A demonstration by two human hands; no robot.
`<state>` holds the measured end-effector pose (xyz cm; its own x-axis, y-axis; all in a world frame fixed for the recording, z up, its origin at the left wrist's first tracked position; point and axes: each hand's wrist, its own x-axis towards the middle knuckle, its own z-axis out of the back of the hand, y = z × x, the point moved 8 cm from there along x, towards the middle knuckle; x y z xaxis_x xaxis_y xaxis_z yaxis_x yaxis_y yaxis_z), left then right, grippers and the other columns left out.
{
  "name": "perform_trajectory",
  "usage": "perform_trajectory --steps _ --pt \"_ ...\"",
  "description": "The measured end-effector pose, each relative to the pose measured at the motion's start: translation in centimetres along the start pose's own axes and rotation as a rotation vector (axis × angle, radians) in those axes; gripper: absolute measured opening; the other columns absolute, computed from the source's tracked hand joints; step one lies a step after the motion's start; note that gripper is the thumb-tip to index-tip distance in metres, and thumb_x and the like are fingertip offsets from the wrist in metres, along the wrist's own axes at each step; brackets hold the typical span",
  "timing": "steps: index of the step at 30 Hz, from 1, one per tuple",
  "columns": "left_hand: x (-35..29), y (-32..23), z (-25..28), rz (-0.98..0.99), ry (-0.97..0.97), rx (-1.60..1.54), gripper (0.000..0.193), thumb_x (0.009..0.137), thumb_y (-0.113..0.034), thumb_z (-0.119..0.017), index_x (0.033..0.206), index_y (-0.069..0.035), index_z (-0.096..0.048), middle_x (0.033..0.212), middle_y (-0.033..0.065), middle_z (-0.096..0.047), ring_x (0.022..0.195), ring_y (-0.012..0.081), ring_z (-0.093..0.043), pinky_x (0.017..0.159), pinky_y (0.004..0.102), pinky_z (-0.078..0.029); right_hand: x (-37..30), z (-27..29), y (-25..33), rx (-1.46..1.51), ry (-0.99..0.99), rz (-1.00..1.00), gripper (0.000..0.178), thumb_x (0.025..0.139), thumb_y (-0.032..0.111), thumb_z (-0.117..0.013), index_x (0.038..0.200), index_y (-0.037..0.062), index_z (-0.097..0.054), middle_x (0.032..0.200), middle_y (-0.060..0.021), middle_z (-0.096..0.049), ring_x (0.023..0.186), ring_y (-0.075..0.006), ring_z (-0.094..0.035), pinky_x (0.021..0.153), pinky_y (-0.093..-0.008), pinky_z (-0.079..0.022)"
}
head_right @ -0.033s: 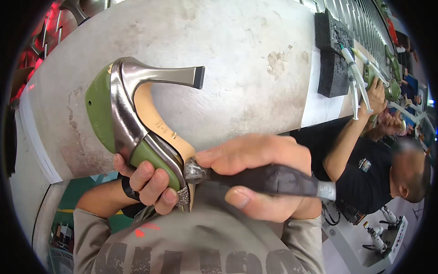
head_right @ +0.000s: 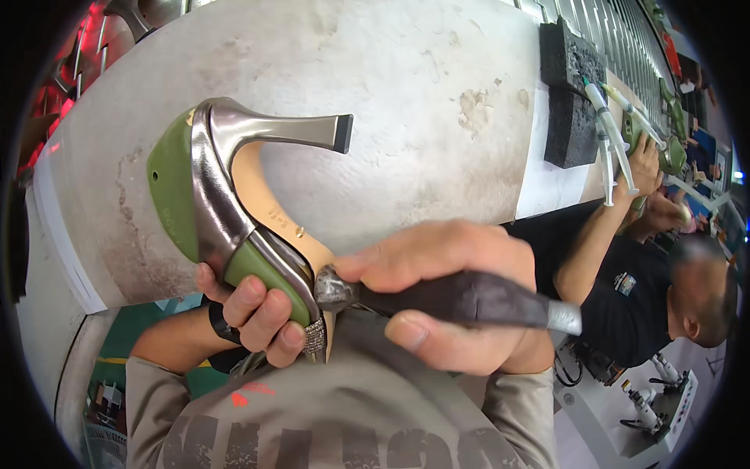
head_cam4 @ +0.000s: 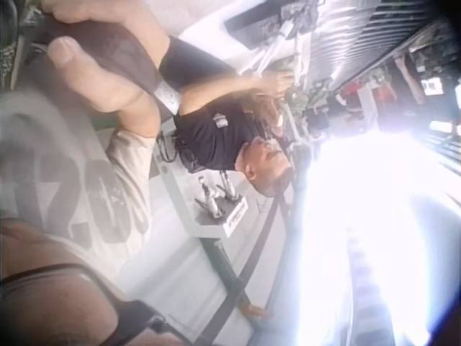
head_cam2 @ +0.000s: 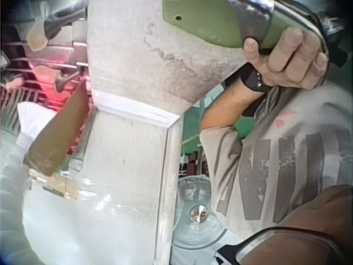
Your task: The person attaches soles to shoe uppers on lasts by hand, presses them into place, and taps the edges and heels with a hammer.
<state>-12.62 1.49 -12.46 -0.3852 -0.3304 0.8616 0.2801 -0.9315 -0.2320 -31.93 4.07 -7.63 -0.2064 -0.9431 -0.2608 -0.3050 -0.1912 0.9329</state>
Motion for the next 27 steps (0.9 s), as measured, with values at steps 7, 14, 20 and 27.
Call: perform_trajectory --steps 7,14,20,27 --pt "-0.1 0.0 0.0 0.002 -0.033 -0.025 0.044 0.101 -0.030 -0.067 0.139 -0.020 -0.047 0.143 -0.0055 -0.057 0.138 0.0179 -0.054 0.123 0.0721 -0.021 4.1 -0.6 1.5 -0.247 0.097 -0.173 0.040 0.083 0.028 -0.085 0.097 -0.0054 -0.067 0.099 -0.0299 -0.074 0.095 -0.0399 -0.075 0.085 -0.0468 -0.062" --pt "-0.1 -0.3 0.1 0.056 -0.002 -0.085 0.042 0.101 -0.033 -0.066 0.138 -0.022 -0.049 0.142 -0.0086 -0.057 0.137 0.0134 -0.054 0.123 0.0688 -0.022 5.5 -1.3 1.8 -0.238 -0.006 -0.182 0.038 0.080 0.025 -0.081 0.097 -0.0063 -0.067 0.096 -0.0294 -0.075 0.073 -0.0274 -0.074 0.068 -0.0347 -0.062" --pt "-0.2 -0.3 0.2 0.094 -0.012 -0.060 0.039 0.102 -0.036 -0.065 0.135 -0.024 -0.050 0.140 -0.0127 -0.058 0.137 0.0092 -0.055 0.123 0.0670 -0.022 6.8 -2.2 2.2 -0.291 -0.014 -0.260 0.038 0.079 0.025 -0.080 0.097 -0.0060 -0.068 0.097 -0.0305 -0.076 0.062 -0.0220 -0.072 0.056 -0.0276 -0.060" --pt "0.1 -0.6 0.3 0.071 0.040 -0.160 0.036 0.100 -0.035 -0.067 0.132 -0.025 -0.052 0.137 -0.0133 -0.060 0.135 0.0088 -0.056 0.124 0.0662 -0.021 9.3 -3.6 4.3 -0.601 0.282 -0.187 0.038 0.074 0.023 -0.079 0.093 -0.0093 -0.071 0.091 -0.0261 -0.077 0.079 -0.0282 -0.077 0.076 -0.0355 -0.063"
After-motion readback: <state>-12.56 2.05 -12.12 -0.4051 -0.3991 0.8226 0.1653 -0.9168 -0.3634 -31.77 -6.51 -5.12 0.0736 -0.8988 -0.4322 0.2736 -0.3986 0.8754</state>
